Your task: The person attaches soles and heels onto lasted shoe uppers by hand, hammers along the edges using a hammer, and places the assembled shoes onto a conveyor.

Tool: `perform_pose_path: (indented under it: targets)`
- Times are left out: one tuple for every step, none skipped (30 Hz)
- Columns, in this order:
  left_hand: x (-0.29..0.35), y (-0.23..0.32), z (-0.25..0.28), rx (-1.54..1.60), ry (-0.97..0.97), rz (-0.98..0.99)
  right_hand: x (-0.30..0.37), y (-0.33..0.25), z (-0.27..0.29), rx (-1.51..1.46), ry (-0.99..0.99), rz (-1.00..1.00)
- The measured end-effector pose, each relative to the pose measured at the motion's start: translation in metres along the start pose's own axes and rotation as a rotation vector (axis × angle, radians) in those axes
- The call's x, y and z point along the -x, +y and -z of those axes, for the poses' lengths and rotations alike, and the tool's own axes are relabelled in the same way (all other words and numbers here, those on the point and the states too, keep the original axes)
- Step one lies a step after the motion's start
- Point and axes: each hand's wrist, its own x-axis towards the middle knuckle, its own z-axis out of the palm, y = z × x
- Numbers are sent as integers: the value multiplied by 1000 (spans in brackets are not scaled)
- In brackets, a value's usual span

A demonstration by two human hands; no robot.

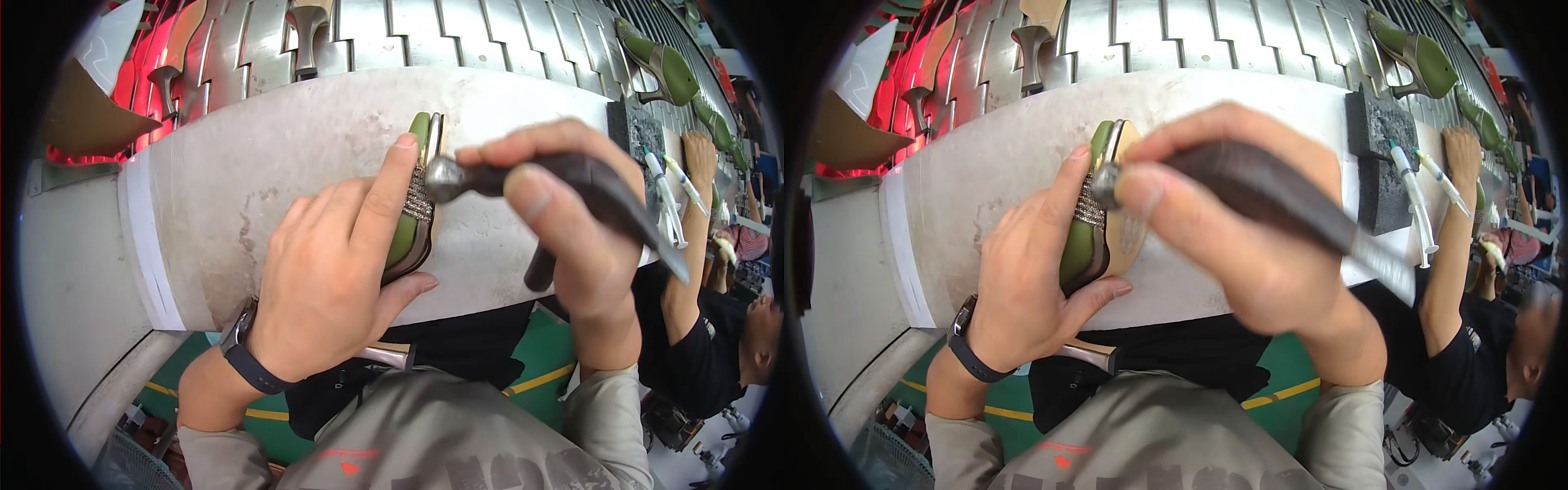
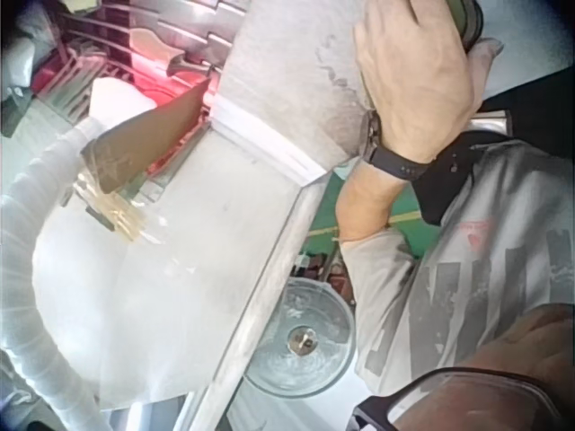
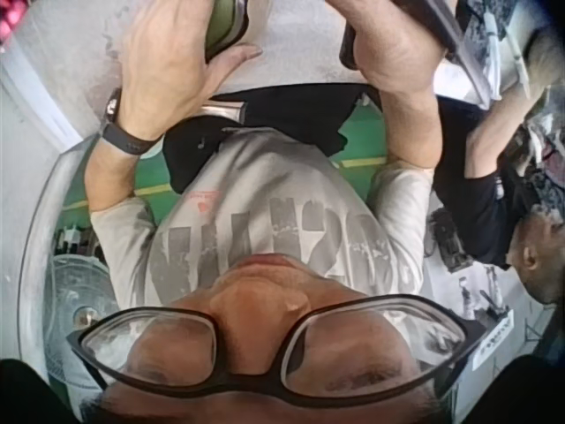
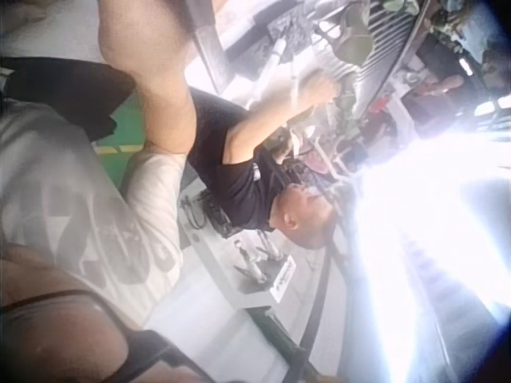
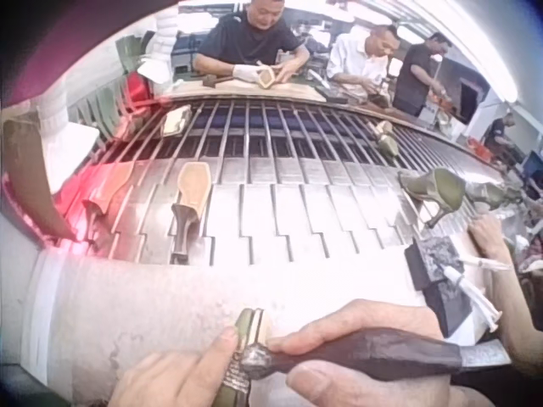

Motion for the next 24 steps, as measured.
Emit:
perform_pose_path:
  targets:
    - [0,0,1,-6,5,-6,-11,2,2,7,4,-7]
    - [-1,0,2,-14,10,-13,-23,4,4,15,8,-12]
    - [1,-1,3,-16,17,-8,-35,6,5,40,12,-49]
    - [2,-3,1,-10,17,-10,-42,9,3,-51,50,-97]
    - [2,-4,-1,-4,17,-13,-49,10,3,-91,68,-138]
    - [3,-5,-2,-2,23,-13,-52,10,2,-133,85,-183]
    - [4,-6,-3,5,36,-26,-52,11,3,-152,88,-188]
    - [4,-6,-3,14,48,-39,-48,11,2,-145,88,-187]
    - [5,-6,-3,18,52,-35,-43,14,-1,-163,96,-131]
    - [5,-6,-3,1,57,-34,-37,14,-3,-180,105,-77]
    - [5,-6,-3,-15,60,-34,-26,9,5,-44,-39,-60]
    - [6,-6,-3,-11,62,-22,-10,3,-3,-19,-46,-51]
    - [10,-7,-4,-23,73,-8,1,-2,-7,56,-103,29]
    - [11,-8,-3,-27,86,-8,14,-20,-12,122,-124,-115]
    - [8,-8,-4,-13,87,-22,21,-18,-14,205,-112,78]
    - [8,-9,-4,-4,92,-29,27,-8,-18,274,-112,273]
    - [8,-10,-5,5,98,-36,33,1,-21,329,-104,380]
    - [9,-10,-5,9,100,-35,38,10,-23,384,-99,489]
    - [9,-10,-5,21,104,-38,41,15,-31,363,-16,550]
    - [9,-10,-5,33,108,-42,49,17,-36,405,-1,547]
    - [11,-12,-6,34,107,-37,55,20,-44,420,23,541]
    - [11,-13,-7,37,116,-47,62,21,-52,441,48,535]
    - [12,-13,-7,39,124,-57,67,22,-60,461,60,545]
    - [12,-14,-9,44,124,-62,73,27,-68,471,77,564]
